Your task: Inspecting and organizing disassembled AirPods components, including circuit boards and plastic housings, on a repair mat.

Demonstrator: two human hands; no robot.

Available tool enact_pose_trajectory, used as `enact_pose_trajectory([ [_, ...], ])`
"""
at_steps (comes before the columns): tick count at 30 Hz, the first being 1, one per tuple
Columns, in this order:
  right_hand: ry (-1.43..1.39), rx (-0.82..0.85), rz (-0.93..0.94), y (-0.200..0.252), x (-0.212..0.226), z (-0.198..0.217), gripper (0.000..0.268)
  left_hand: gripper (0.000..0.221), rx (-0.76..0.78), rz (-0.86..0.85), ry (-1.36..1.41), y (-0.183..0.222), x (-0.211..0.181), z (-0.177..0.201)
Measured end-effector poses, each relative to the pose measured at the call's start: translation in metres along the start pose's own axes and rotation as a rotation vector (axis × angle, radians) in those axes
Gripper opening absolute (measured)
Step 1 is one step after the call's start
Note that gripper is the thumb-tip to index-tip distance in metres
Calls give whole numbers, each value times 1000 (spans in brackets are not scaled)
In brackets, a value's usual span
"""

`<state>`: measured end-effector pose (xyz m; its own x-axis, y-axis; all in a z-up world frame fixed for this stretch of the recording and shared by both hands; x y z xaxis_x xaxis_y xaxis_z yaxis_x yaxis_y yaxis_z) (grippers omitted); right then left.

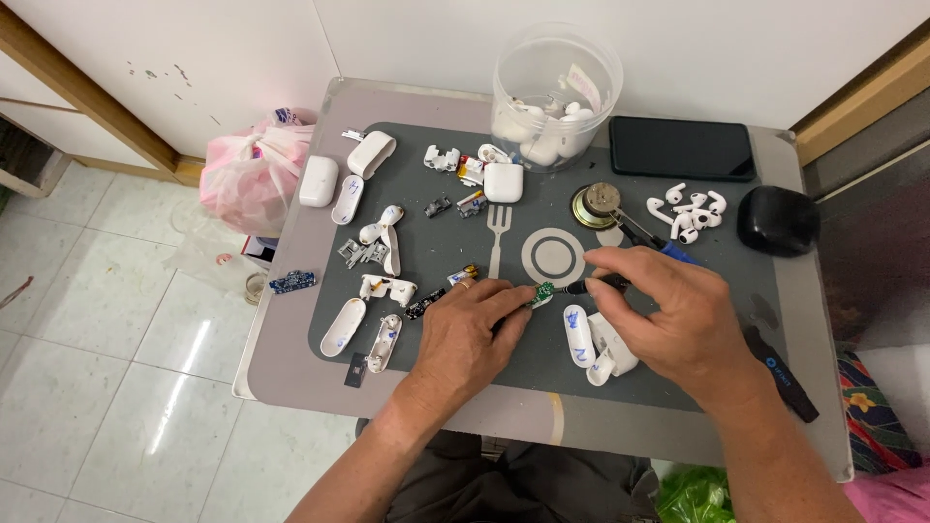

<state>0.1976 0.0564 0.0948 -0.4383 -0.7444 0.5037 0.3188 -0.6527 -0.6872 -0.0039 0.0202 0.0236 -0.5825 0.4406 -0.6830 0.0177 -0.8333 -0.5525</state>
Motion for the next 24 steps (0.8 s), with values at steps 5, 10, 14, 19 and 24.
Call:
enact_pose_trajectory([
  [5, 33, 33, 7, -6, 7, 0, 23, 20, -2, 1, -1, 0, -1, 1],
  [10, 113, 83, 90, -15, 4, -1, 17, 20, -7, 2, 6, 1, -2, 2],
  [14, 151, 184, 133, -29, 7, 0, 18, 20, -1, 1, -17, 1, -1, 0],
  [19, 208, 456, 159, -34, 7, -1, 42, 20, 21, -68, -83, 9, 7, -4],
  [24, 355, 286, 334, -32, 3, -8, 15, 20, 5, -80, -70, 8, 4, -3],
])
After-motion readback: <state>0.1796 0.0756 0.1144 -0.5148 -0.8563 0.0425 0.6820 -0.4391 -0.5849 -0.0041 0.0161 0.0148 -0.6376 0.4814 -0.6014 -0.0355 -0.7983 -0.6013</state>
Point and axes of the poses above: each hand's wrist, its own y-axis away from the middle knuckle, its own z-axis out of the back of the hand, x = y × z, the point moved 2 cm from there along -y, towards the middle knuckle, and after that the axes turned 6 degrees about -x, right-handed, at the moved point
